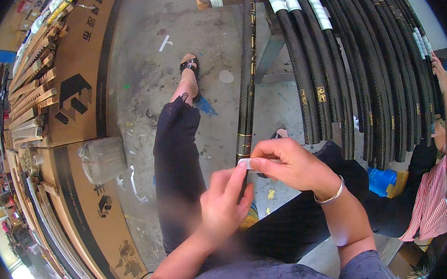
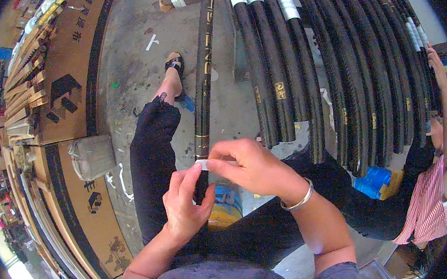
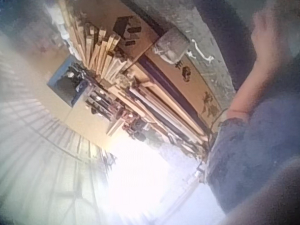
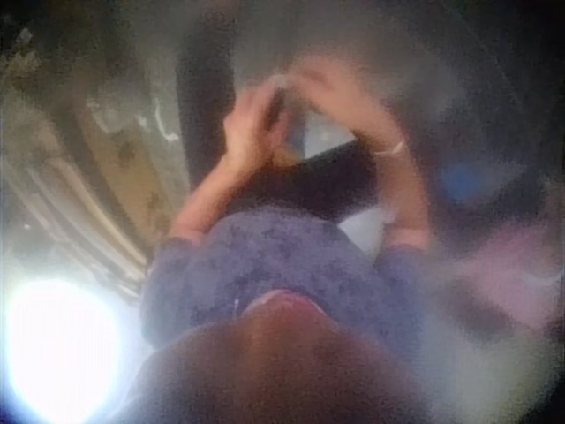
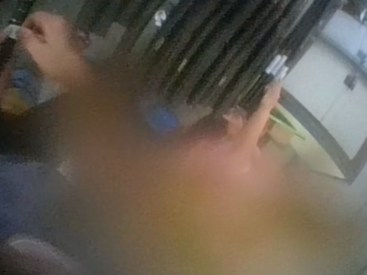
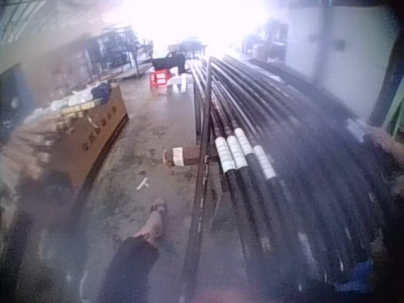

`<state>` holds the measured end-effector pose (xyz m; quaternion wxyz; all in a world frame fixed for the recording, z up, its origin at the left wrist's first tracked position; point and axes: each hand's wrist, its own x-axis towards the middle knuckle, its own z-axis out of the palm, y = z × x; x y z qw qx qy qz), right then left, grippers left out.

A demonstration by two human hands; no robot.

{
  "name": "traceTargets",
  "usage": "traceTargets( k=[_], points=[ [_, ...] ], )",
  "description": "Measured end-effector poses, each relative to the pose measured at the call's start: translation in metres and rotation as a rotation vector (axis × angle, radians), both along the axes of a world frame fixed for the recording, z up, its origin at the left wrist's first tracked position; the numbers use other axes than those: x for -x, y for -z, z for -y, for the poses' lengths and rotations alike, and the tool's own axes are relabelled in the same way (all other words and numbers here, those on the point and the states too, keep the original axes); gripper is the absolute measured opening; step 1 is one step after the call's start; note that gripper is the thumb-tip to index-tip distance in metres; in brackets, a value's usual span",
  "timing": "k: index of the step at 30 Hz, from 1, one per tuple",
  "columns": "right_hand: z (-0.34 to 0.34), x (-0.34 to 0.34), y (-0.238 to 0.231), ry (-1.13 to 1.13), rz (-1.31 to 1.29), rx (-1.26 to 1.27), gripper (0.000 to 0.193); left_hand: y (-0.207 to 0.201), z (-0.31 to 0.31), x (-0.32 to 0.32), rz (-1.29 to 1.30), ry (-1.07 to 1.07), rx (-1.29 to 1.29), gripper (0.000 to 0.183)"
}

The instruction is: The person applies white tape to the handles of fishing rods one by one while sitting on the floor.

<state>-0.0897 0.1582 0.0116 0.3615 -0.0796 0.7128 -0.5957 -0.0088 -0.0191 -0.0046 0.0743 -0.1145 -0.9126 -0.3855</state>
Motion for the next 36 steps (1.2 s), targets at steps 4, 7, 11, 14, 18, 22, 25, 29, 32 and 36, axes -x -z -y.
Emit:
traceTargets(
  k=[4, 7, 11, 14, 18, 22, 25, 29, 32, 36],
  points=[
    [-0.0014, 0.0022, 0.0045, -0.017, 0.089, 0.055, 0.021, -0.0018, -0.0003, 0.0005, 0.031, -0.009, -0.003, 0.063],
    [-0.0019, 0.0038, 0.0043, -0.026, 0.111, 0.072, 0.021, -0.0022, 0.0005, 0.0006, 0.044, -0.011, -0.002, 0.063],
    [0.0001, 0.0043, 0.0022, -0.030, 0.074, 0.056, 0.021, -0.0047, 0.0014, 0.0005, 0.066, -0.011, 0.007, 0.063],
    [-0.0001, 0.0048, 0.0017, -0.043, 0.064, 0.035, 0.021, -0.0042, 0.0019, 0.0004, 0.062, -0.010, 0.004, 0.064],
    [-0.0013, 0.0049, 0.0026, -0.056, 0.066, 0.032, 0.021, -0.0042, 0.0019, 0.0007, 0.059, -0.008, -0.001, 0.064],
    [-0.0009, 0.0047, 0.0016, -0.040, 0.075, 0.042, 0.021, -0.0049, 0.0017, 0.0011, 0.064, -0.010, 0.010, 0.063],
    [-0.0012, 0.0056, 0.0000, -0.050, 0.083, 0.062, 0.022, -0.0040, 0.0012, 0.0013, 0.051, -0.015, 0.012, 0.063],
    [-0.0025, 0.0044, 0.0045, -0.049, 0.075, 0.103, 0.023, -0.0033, 0.0005, 0.0013, 0.042, -0.017, 0.009, 0.064],
    [-0.0035, 0.0039, 0.0057, -0.057, 0.073, 0.109, 0.021, -0.0024, 0.0002, 0.0015, 0.043, -0.012, 0.010, 0.063],
    [-0.0022, 0.0046, 0.0053, -0.064, 0.099, 0.122, 0.020, -0.0014, 0.0009, 0.0000, 0.064, -0.021, 0.007, 0.064]
  ],
)
